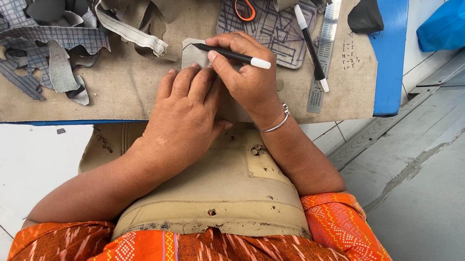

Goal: Cutting leather pieces with scissors and marking patterns using a template and pen

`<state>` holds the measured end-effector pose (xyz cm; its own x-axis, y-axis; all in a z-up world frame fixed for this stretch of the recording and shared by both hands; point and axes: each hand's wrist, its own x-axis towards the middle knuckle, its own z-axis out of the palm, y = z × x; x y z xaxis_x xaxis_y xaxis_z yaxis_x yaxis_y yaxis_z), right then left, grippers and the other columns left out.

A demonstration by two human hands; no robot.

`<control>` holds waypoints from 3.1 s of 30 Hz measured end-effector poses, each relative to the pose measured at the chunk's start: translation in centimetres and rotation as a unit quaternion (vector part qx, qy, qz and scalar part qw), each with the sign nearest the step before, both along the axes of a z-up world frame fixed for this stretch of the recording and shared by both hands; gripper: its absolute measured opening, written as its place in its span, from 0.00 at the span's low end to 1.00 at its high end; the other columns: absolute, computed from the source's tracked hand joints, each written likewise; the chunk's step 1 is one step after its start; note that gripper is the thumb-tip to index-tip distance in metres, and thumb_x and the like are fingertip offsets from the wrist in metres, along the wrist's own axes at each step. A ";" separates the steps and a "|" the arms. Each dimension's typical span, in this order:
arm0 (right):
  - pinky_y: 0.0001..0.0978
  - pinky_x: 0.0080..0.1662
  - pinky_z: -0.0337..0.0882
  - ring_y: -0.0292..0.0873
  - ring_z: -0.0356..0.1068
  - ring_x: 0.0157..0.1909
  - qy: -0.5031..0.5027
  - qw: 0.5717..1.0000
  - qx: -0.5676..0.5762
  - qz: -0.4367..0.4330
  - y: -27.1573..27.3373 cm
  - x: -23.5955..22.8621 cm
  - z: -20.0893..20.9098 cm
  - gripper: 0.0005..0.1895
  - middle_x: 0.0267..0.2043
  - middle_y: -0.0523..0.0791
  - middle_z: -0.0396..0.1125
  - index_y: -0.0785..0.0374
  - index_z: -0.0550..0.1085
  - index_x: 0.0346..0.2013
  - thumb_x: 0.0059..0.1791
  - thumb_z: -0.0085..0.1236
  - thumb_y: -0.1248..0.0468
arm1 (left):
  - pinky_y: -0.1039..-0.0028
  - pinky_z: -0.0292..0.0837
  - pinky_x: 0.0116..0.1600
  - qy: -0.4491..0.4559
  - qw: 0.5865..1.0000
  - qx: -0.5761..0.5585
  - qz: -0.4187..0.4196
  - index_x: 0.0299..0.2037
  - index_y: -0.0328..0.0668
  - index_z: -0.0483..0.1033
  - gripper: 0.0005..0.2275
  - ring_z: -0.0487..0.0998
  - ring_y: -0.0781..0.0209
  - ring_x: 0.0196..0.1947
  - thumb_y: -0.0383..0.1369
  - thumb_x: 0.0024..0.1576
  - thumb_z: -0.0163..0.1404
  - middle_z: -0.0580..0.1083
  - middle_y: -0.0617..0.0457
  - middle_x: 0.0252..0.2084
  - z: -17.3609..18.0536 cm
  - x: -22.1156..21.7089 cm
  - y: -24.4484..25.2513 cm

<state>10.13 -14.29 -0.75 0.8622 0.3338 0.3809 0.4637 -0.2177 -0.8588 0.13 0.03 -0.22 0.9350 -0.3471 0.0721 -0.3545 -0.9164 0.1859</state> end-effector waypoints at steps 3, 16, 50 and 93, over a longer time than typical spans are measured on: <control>0.35 0.44 0.75 0.46 0.76 0.41 0.008 1.000 0.001 0.003 -0.3 -0.1 0.1 0.05 0.36 0.47 0.73 0.60 0.80 0.40 0.50 0.62 0.67 | 0.49 0.53 0.68 0.002 1.000 0.006 -0.003 0.67 0.42 0.67 0.37 0.60 0.44 0.66 0.56 0.52 0.57 0.63 0.43 0.64 0.0 0.0 0.1; 0.34 0.42 0.73 0.44 0.75 0.38 0.005 1.000 -0.004 -0.012 -1.0 -0.6 0.5 0.04 0.32 0.46 0.71 0.60 0.80 0.37 0.48 0.62 0.67 | 0.51 0.54 0.67 -0.013 1.000 0.017 -0.001 0.68 0.43 0.67 0.37 0.61 0.46 0.66 0.57 0.52 0.57 0.64 0.45 0.63 0.4 0.0 0.0; 0.33 0.47 0.70 0.45 0.71 0.40 -0.057 0.993 -0.079 -0.060 -3.5 -1.2 1.7 0.05 0.37 0.48 0.73 0.68 0.77 0.38 0.49 0.57 0.71 | 0.61 0.65 0.51 -0.123 0.992 0.025 0.010 0.63 0.43 0.74 0.36 0.70 0.51 0.50 0.62 0.52 0.55 0.71 0.53 0.61 1.4 1.4 0.5; 0.36 0.45 0.70 0.47 0.70 0.38 -0.068 0.990 -0.092 -0.080 -7.8 -1.7 2.2 0.02 0.35 0.48 0.72 0.69 0.76 0.33 0.47 0.56 0.74 | 0.54 0.65 0.54 -0.134 0.991 0.025 0.005 0.61 0.58 0.77 0.27 0.69 0.45 0.54 0.58 0.55 0.57 0.71 0.49 0.56 1.4 3.8 -0.5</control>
<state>8.46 -22.06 1.45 0.8547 0.2713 0.4426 0.5191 -0.4449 -0.7298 3.89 -0.47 1.17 0.8878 -0.3478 0.3014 -0.3764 -0.9256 0.0408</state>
